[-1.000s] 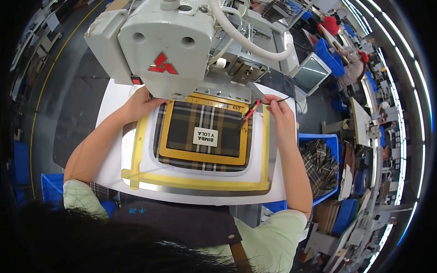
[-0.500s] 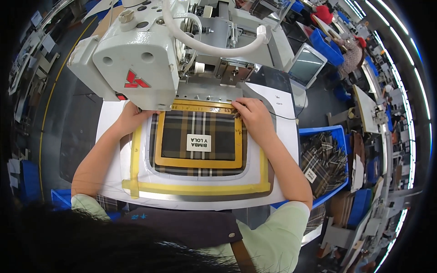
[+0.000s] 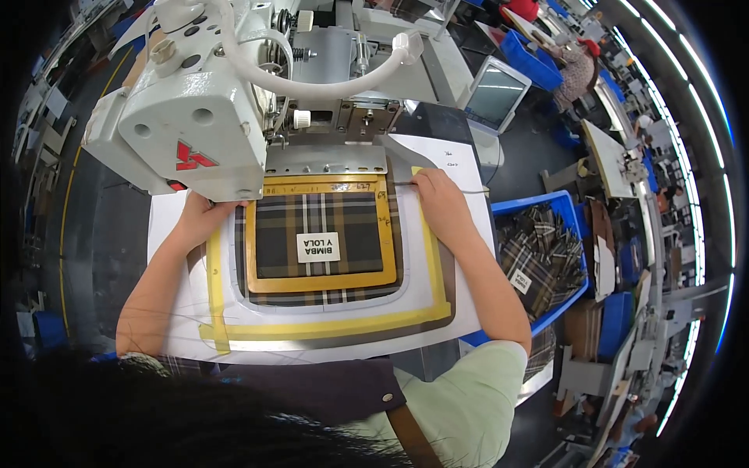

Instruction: Sewing checkered fabric panels using an automated industrial sewing machine.

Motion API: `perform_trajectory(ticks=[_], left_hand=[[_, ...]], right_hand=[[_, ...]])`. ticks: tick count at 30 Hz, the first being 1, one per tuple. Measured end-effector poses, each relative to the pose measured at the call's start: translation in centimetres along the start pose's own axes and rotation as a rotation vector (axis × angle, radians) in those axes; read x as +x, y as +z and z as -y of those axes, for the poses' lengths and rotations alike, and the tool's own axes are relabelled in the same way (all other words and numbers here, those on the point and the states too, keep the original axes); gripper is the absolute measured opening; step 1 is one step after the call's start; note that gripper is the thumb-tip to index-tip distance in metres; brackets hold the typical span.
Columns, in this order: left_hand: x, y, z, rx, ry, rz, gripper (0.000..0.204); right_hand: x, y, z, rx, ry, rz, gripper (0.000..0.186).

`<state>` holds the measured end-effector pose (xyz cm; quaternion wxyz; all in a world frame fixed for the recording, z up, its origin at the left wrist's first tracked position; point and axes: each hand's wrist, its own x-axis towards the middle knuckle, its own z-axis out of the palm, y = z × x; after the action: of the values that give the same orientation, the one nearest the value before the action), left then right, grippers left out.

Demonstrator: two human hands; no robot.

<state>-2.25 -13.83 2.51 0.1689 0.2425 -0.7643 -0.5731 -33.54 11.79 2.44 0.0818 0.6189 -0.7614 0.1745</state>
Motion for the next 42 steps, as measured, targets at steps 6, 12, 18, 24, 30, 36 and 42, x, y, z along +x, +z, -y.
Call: perform_trajectory(ticks=[6, 12, 18, 24, 30, 36, 42], left_hand=[[0.1, 0.4, -0.2, -0.1, -0.029, -0.008, 0.015], [0.1, 0.4, -0.1, -0.101, -0.058, 0.015, 0.015], [0.1, 0.6, -0.2, -0.146, -0.069, 0.012, 0.013], [-0.5, -0.2, 1.2, -0.058, -0.04, -0.076, 0.012], [-0.9, 0.3, 0.4, 0.648, 0.032, -0.346, 0.024], [-2.7, 0.6, -1.4, 0.703, 0.031, -0.336, 0.015], [-7.2, 3.0, -2.4, 0.822, 0.284, -0.106, 0.013]], right_hand=[[1.8, -1.5, 7.6, 0.326, 0.154, 0.097, 0.019], [6.7, 3.9, 14.5, 0.107, -0.139, 0.276, 0.031], [8.9, 6.4, 15.4, 0.013, -0.316, 0.234, 0.038], [8.1, 4.3, 14.5, 0.14, -0.21, 0.155, 0.035], [4.5, 1.9, 10.4, 0.192, 0.013, 0.159, 0.033], [4.5, 1.5, 9.8, 0.186, -0.002, 0.224, 0.029], [3.1, 1.8, 10.6, 0.163, -0.028, 0.15, 0.029]])
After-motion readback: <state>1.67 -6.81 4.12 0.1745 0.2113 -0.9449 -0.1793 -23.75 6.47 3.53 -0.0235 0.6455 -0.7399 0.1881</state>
